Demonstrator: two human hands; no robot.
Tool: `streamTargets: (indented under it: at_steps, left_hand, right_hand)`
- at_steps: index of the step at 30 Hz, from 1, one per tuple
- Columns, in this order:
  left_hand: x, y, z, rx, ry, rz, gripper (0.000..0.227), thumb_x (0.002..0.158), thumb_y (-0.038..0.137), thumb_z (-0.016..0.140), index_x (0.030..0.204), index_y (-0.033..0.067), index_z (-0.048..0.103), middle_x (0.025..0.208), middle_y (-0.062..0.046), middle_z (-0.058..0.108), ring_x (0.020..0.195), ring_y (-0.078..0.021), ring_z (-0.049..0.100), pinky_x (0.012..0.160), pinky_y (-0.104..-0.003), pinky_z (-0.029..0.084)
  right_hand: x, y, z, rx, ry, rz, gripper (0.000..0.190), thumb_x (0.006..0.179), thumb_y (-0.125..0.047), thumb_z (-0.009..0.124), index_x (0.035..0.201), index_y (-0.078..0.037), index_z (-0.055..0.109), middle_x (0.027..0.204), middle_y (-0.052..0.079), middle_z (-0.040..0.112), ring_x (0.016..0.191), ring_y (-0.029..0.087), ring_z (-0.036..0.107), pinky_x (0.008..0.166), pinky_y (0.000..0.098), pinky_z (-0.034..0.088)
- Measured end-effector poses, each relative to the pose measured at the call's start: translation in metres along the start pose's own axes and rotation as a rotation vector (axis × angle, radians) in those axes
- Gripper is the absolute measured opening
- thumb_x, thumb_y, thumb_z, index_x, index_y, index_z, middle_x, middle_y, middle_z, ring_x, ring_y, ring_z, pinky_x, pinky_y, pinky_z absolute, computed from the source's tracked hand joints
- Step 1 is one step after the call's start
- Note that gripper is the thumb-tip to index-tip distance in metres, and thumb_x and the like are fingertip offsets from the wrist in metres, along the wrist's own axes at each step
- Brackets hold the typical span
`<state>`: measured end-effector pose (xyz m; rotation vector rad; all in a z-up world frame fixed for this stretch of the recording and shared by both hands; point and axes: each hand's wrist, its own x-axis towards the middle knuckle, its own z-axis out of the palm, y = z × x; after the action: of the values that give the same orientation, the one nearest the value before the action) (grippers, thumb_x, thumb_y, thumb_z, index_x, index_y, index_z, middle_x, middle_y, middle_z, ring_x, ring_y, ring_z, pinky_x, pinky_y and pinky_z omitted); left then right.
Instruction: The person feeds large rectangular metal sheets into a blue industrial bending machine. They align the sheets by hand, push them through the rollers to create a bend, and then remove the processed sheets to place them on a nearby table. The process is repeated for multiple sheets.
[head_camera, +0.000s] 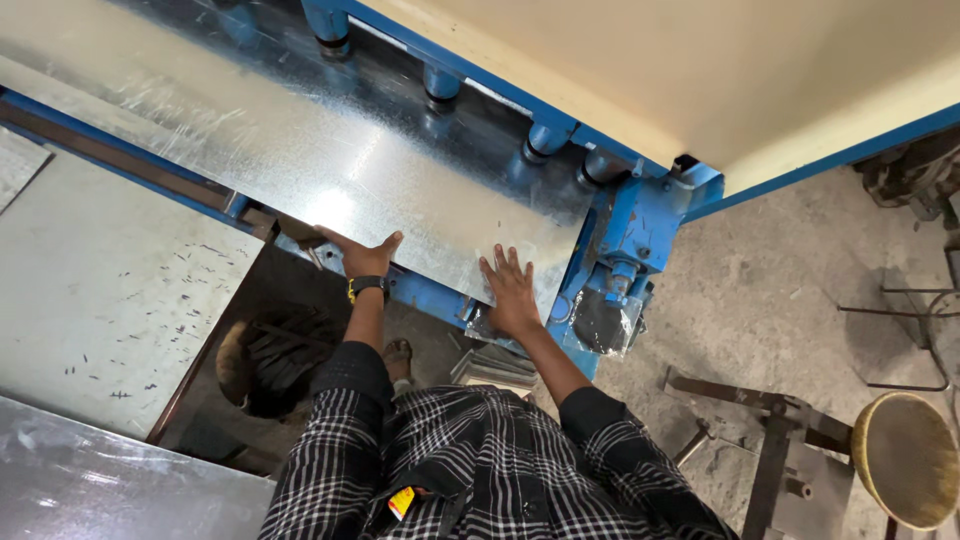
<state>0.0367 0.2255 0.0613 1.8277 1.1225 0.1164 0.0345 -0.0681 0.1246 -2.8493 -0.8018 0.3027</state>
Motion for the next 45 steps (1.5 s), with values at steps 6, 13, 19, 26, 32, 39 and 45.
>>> streamTargets:
  at_steps: [6,13,19,26,32,39,45]
  left_hand:
    - [0.007,-0.011,0.007,-0.042,0.039,0.087,0.167,0.061,0.058,0.102,0.153,0.0096,-0.028,0.118,-0.040,0.062,0.102,-0.0496,0.068,0.080,-0.050,0.060]
    - [-0.006,0.009,-0.007,0.016,-0.049,-0.054,0.166,0.060,0.060,0.095,0.159,0.0101,-0.029,0.120,-0.037,0.067,0.104,-0.0480,0.071,0.085,-0.049,0.061]
    - [-0.002,0.002,-0.003,-0.023,-0.006,0.020,0.167,0.060,0.060,0.099,0.156,0.0111,-0.029,0.121,-0.039,0.064,0.104,-0.0479,0.069,0.083,-0.049,0.061]
    - [-0.002,0.004,-0.004,-0.027,-0.029,-0.006,0.168,0.057,0.064,0.096,0.156,0.0097,-0.028,0.121,-0.036,0.064,0.096,-0.0434,0.074,0.076,-0.046,0.064]
    - [0.010,-0.014,0.009,-0.023,-0.010,0.043,0.168,0.058,0.068,0.096,0.156,0.0096,-0.027,0.118,-0.037,0.065,0.099,-0.0463,0.071,0.077,-0.047,0.063]
    - [0.017,-0.051,0.030,0.045,0.119,0.238,0.158,0.077,0.067,0.091,0.160,-0.0046,-0.023,0.096,-0.034,0.071,0.091,-0.0507,0.068,0.074,-0.050,0.058]
    - [-0.013,-0.074,0.030,-0.542,-0.164,0.024,0.038,0.093,0.029,0.080,0.108,-0.0034,0.067,0.086,-0.007,0.074,0.065,-0.0149,0.066,0.053,-0.030,0.049]
  right_hand:
    - [-0.002,-0.006,-0.007,0.005,-0.020,0.020,0.101,0.065,-0.004,0.076,0.157,-0.019,0.036,0.170,0.015,0.014,0.157,0.038,0.008,0.123,0.0656,0.010]
    - [-0.002,-0.005,-0.008,0.009,-0.005,0.004,0.101,0.066,-0.002,0.075,0.158,-0.019,0.036,0.170,0.015,0.015,0.157,0.038,0.009,0.123,0.0658,0.010]
    - [-0.002,-0.003,-0.003,-0.001,0.013,0.007,0.099,0.067,0.000,0.073,0.157,-0.019,0.037,0.171,0.014,0.014,0.158,0.038,0.009,0.123,0.0657,0.010]
    - [-0.001,-0.005,-0.005,-0.029,-0.046,0.035,0.102,0.067,0.000,0.072,0.159,-0.020,0.033,0.171,0.013,0.010,0.158,0.036,0.005,0.124,0.0637,0.005]
    - [-0.004,-0.013,-0.023,0.007,-0.071,0.034,0.101,0.066,-0.003,0.074,0.158,-0.020,0.034,0.170,0.013,0.013,0.158,0.035,0.006,0.125,0.0626,0.007]
    - [-0.036,0.037,0.003,0.360,0.351,0.147,0.061,0.081,-0.023,0.080,0.136,-0.007,0.061,0.147,0.020,0.054,0.137,0.037,0.050,0.116,0.0453,0.041]
    - [-0.093,0.092,0.066,0.564,0.468,0.653,0.043,0.086,-0.027,0.076,0.118,-0.001,0.067,0.093,0.014,0.079,0.086,0.028,0.078,0.082,0.0382,0.059]
